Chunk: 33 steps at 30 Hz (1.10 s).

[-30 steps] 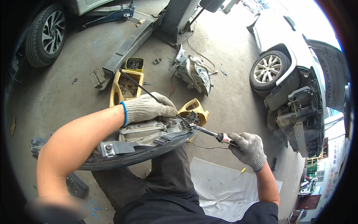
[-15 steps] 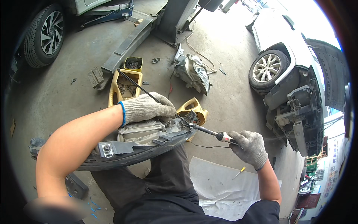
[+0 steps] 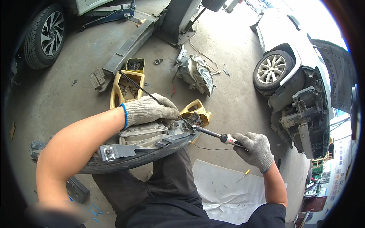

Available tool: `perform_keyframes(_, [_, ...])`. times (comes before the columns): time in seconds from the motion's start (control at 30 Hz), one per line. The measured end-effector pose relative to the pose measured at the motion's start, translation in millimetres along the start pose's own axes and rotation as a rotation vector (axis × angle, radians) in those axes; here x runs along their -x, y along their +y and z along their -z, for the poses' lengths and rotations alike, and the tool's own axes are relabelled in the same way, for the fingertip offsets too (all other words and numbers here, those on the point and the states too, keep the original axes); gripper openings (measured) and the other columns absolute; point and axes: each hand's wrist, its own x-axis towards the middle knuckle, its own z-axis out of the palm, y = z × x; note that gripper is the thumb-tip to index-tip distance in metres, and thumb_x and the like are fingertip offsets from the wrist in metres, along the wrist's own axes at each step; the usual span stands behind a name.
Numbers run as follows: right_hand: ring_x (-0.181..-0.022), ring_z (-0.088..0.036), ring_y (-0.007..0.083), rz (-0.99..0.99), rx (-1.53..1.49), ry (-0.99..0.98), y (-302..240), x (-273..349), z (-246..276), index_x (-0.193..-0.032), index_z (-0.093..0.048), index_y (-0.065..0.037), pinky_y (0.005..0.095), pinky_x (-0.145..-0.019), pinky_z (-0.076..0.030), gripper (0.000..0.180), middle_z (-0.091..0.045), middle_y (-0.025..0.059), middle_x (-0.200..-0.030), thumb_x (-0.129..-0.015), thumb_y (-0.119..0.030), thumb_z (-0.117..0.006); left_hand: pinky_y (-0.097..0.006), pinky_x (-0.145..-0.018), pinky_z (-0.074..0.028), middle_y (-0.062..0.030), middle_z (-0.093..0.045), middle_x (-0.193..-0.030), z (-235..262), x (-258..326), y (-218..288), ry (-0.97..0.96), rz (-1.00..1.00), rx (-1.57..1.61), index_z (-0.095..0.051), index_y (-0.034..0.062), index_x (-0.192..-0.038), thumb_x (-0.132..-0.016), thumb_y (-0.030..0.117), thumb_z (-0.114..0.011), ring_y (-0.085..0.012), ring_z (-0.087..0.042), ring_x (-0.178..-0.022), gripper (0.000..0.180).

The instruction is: The person is sitting on the floor in a garage, using a soldering iron to work on a car part held in their lap. They are wearing gloves and carefully applying the soldering iron to specific areas of the component.

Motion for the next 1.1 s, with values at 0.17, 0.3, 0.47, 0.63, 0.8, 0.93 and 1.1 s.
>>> perform_keyframes(0.17, [-0.066,-0.071,0.0255,-0.005,0.0,-0.022,-1.1,-2.3,4.4,-0.124,-0.073,-0.019,0.0406,-0.056,-0.054,0.044,-0.068,0.0051,-0.078,-0.082,-0.027,-0.084,-0.029,-0.081,-0.059,-0.0084,-0.078,-0.1,0.5,-3.0,-5.6,-0.003,0.002,0.047,-0.076,-0.0016,-0.12,-0.102,0.024,-0.074,-0.0134,-0.071,-0.088,0.031])
perform_keyframes(0.3, [-0.067,-0.071,0.0259,-0.014,-0.001,-0.032,-1.9,-2.2,5.4,-0.124,-0.073,-0.019,0.041,-0.057,-0.054,0.043,-0.068,0.0051,-0.079,-0.082,-0.027,-0.083,-0.029,-0.082,-0.06,-0.0089,-0.078,-0.101,0.6,-3.9,-6.1,0.001,0.002,0.037,-0.075,-0.0019,-0.12,-0.102,0.023,-0.074,-0.0138,-0.072,-0.088,0.031])
perform_keyframes(0.47, [-0.068,-0.071,0.0267,-0.028,-0.009,-0.059,-5.1,-3.5,11.0,-0.123,-0.072,-0.019,0.041,-0.057,-0.055,0.043,-0.068,0.0053,-0.08,-0.083,-0.028,-0.083,-0.029,-0.082,-0.059,-0.0087,-0.078,-0.102,-0.5,0.1,-1.9,-0.005,-0.011,0.044,-0.075,-0.0014,-0.121,-0.102,0.024,-0.074,-0.0138,-0.072,-0.088,0.032])
perform_keyframes(0.63, [-0.07,-0.072,0.0279,-0.026,-0.01,-0.056,-3.0,-2.9,12.4,-0.124,-0.072,-0.018,0.0414,-0.06,-0.056,0.042,-0.071,0.0061,-0.082,-0.084,-0.028,-0.082,-0.028,-0.084,-0.059,-0.0082,-0.079,-0.103,-1.2,0.6,0.6,-0.004,-0.01,0.015,-0.076,-0.0016,-0.12,-0.101,0.026,-0.075,-0.0136,-0.072,-0.09,0.034])
perform_keyframes(0.8, [-0.072,-0.073,0.0282,-0.039,-0.001,-0.091,-4.2,-3.9,15.5,-0.125,-0.072,-0.019,0.0416,-0.061,-0.057,0.042,-0.072,0.0064,-0.084,-0.086,-0.03,-0.081,-0.028,-0.086,-0.059,-0.0091,-0.078,-0.104,-0.9,-3.4,-2.0,-0.004,-0.012,-0.014,-0.076,-0.0023,-0.12,-0.101,0.026,-0.075,-0.014,-0.072,-0.093,0.034])
perform_keyframes(0.93, [-0.072,-0.073,0.0276,-0.035,-0.007,-0.109,-6.2,-6.2,18.1,-0.125,-0.072,-0.018,0.0409,-0.06,-0.057,0.043,-0.072,0.0061,-0.084,-0.085,-0.029,-0.082,-0.029,-0.084,-0.059,-0.0091,-0.078,-0.102,-0.6,-1.0,-4.9,-0.004,0.016,0.05,-0.075,-0.0024,-0.12,-0.101,0.024,-0.075,-0.0132,-0.072,-0.09,0.032])
perform_keyframes(1.1, [-0.069,-0.072,0.0284,-0.027,0.005,-0.115,-6.8,-7.1,21.6,-0.125,-0.072,-0.017,0.0416,-0.059,-0.056,0.043,-0.071,0.0064,-0.083,-0.086,-0.03,-0.082,-0.028,-0.08,-0.058,-0.0082,-0.078,-0.098,-1.8,-0.5,-4.0,0.0,0.005,0.055,-0.076,-0.0023,-0.118,-0.102,0.024,-0.074,-0.0126,-0.071,-0.086,0.031])
